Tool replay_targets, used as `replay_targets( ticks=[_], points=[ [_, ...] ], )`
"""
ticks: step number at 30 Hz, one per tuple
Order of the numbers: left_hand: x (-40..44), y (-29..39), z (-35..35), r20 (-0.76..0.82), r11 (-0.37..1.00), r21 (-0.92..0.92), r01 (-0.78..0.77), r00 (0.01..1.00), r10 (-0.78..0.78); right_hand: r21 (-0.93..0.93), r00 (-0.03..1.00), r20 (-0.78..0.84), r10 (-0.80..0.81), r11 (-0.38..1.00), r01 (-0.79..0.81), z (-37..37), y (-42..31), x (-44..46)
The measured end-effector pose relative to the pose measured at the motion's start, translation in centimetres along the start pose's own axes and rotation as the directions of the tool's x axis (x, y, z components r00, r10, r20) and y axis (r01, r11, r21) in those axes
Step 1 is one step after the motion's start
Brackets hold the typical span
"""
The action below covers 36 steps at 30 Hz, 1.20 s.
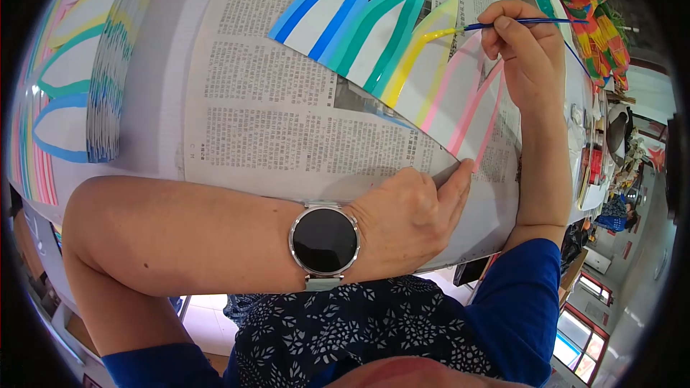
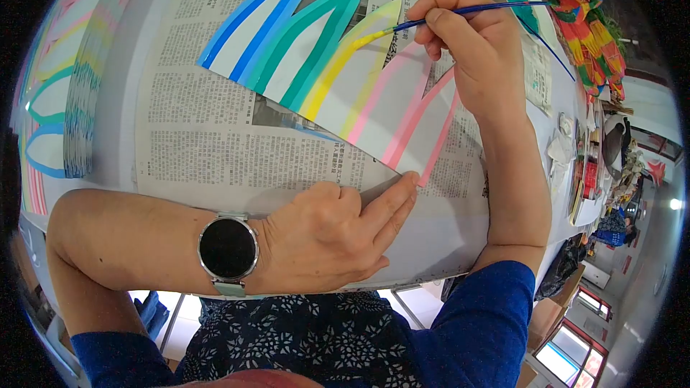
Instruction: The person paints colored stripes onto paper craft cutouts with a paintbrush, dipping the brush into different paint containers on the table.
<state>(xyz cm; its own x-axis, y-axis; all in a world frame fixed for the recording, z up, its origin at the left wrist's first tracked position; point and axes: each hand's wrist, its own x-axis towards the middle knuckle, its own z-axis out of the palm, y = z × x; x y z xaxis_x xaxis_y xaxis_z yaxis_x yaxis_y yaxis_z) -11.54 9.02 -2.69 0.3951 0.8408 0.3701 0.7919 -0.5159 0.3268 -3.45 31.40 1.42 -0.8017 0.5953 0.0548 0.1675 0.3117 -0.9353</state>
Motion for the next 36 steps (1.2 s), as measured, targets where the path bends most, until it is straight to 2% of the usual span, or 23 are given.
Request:
replay_targets(
  ticks=[10, 13, 24, 27, 28, 31, 32, 35, 36],
  points=[
    [0.1, 0.0, -0.1, 0.004, 1.000, -0.012, 0.003, 1.000, -0.003, -0.053, 0.997, -0.079, -0.010, 0.999, 0.006, -0.9, 0.8, 0.4],
    [0.0, 0.0, -0.3, 0.021, 0.998, -0.068, -0.003, 1.000, 0.005, -0.054, 0.995, -0.104, -0.007, 0.999, 0.001, -1.0, 0.8, 0.5],
    [0.1, 0.1, -0.2, 0.036, 1.000, -0.025, 0.006, 0.999, -0.005, -0.077, 0.981, -0.192, -0.018, 0.997, 0.003, -1.7, 1.1, 0.8],
    [0.1, 0.2, -0.3, 0.036, 1.000, -0.002, 0.008, 0.999, -0.008, -0.027, 0.970, -0.239, -0.052, 0.999, 0.047, -2.2, 0.4, 0.7],
    [0.1, 0.2, -0.3, 0.034, 1.000, 0.004, 0.007, 0.999, -0.007, -0.030, 0.971, -0.230, -0.061, 0.998, 0.056, -2.2, -0.1, 0.7],
    [0.1, 0.2, -0.5, 0.024, 1.000, 0.024, 0.012, 1.000, -0.012, 0.192, 0.994, -0.060, -0.093, 0.976, 0.103, -1.7, -2.4, -0.9],
    [0.1, 0.2, -0.5, 0.028, 0.999, 0.032, 0.007, 1.000, -0.008, 0.193, 0.994, -0.057, -0.092, 0.976, 0.102, -1.2, -2.8, -1.4],
    [0.1, 0.2, -0.3, 0.032, 0.999, 0.036, 0.005, 0.999, -0.006, 0.180, 0.972, 0.229, 0.052, 0.979, -0.095, 0.4, -3.1, -2.8],
    [0.1, 0.2, -0.2, 0.025, 0.999, 0.039, 0.006, 1.000, -0.007, 0.183, 0.972, 0.230, 0.055, 0.978, -0.099, 0.4, -2.9, -2.8]
  ],
)
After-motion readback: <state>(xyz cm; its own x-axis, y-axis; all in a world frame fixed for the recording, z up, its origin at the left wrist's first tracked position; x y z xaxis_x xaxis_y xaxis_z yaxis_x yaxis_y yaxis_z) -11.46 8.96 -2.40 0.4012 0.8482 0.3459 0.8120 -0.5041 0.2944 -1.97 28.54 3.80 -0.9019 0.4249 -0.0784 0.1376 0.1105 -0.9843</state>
